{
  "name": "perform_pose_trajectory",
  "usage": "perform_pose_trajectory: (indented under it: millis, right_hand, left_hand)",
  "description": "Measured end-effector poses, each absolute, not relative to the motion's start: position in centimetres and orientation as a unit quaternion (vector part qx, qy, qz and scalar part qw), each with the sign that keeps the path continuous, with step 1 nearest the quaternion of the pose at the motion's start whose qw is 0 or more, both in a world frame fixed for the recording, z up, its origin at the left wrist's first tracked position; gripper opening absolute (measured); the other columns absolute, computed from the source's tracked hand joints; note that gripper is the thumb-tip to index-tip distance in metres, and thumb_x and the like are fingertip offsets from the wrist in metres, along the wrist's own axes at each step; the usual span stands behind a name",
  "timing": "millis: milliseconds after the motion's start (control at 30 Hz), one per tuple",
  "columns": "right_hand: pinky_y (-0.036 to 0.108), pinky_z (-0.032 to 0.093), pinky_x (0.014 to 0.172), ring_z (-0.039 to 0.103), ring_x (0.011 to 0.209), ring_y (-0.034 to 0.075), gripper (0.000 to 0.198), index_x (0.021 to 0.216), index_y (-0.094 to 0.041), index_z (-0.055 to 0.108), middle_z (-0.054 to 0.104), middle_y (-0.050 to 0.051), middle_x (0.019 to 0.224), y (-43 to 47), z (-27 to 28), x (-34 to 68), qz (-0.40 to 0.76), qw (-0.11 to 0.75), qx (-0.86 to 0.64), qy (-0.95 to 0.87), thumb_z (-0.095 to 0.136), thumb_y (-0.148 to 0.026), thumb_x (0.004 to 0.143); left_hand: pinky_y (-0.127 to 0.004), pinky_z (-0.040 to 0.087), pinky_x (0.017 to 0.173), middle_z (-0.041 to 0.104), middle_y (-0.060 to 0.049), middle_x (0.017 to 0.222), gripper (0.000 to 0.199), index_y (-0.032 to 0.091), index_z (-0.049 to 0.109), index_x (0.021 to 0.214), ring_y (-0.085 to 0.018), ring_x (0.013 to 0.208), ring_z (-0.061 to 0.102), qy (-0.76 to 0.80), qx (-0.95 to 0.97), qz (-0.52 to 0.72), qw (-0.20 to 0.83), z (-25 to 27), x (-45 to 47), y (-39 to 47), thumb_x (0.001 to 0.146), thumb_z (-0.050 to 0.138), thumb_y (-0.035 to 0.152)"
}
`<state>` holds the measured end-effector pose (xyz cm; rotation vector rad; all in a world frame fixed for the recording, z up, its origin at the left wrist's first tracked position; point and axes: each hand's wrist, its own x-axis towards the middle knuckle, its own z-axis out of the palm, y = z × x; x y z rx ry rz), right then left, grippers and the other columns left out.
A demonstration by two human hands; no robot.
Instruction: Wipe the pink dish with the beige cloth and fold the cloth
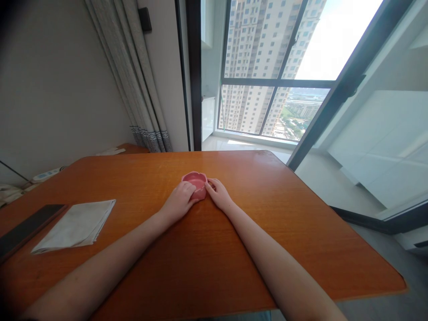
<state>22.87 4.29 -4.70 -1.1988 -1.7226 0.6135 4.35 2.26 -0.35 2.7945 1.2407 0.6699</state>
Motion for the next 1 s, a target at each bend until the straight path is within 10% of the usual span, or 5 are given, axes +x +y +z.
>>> perform_pose_trajectory:
  millis: [467, 700, 1000]
  right_hand:
    - [0.036, 0.04, 0.093, 0.055, 0.1, 0.02, 0.035, 0.105, -0.019, 0.062, 0.064, 0.008, 0.104, 4.6, -5.1, 22.9, 0.212, 0.429, -0.51, -0.715, 0.042, -0.042, 0.088]
    - [0.036, 0.04, 0.093, 0.056, 0.101, 0.021, 0.037, 0.106, -0.02, 0.063, 0.064, 0.008, 0.107, 4.3, -4.7, 23.1, 0.216, 0.422, -0.503, -0.723, 0.041, -0.044, 0.089]
    - [0.04, 0.033, 0.102, 0.051, 0.111, 0.021, 0.048, 0.11, -0.019, 0.061, 0.062, 0.01, 0.112, 5.0, -6.0, 22.8, 0.178, 0.454, -0.55, -0.678, 0.025, -0.046, 0.093]
  left_hand:
    - [-0.042, 0.041, 0.09, 0.058, -0.009, 0.102, 0.018, 0.016, 0.054, 0.091, -0.024, 0.099, 0.049, 0.385, 0.9, 0.199, 0.034, -1.2, 4.2, 3.2, 0.078, 0.06, 0.027]
    - [-0.051, 0.023, 0.107, 0.04, -0.012, 0.138, 0.045, 0.022, 0.037, 0.13, -0.025, 0.131, 0.031, 0.38, 0.886, 0.258, 0.057, 1.5, 0.5, 1.5, 0.087, 0.042, 0.036]
    - [-0.044, 0.047, 0.081, 0.06, -0.01, 0.112, 0.033, 0.02, 0.052, 0.106, -0.028, 0.097, 0.059, 0.745, 0.654, 0.111, -0.066, -0.1, -23.2, -0.4, 0.08, 0.031, 0.022]
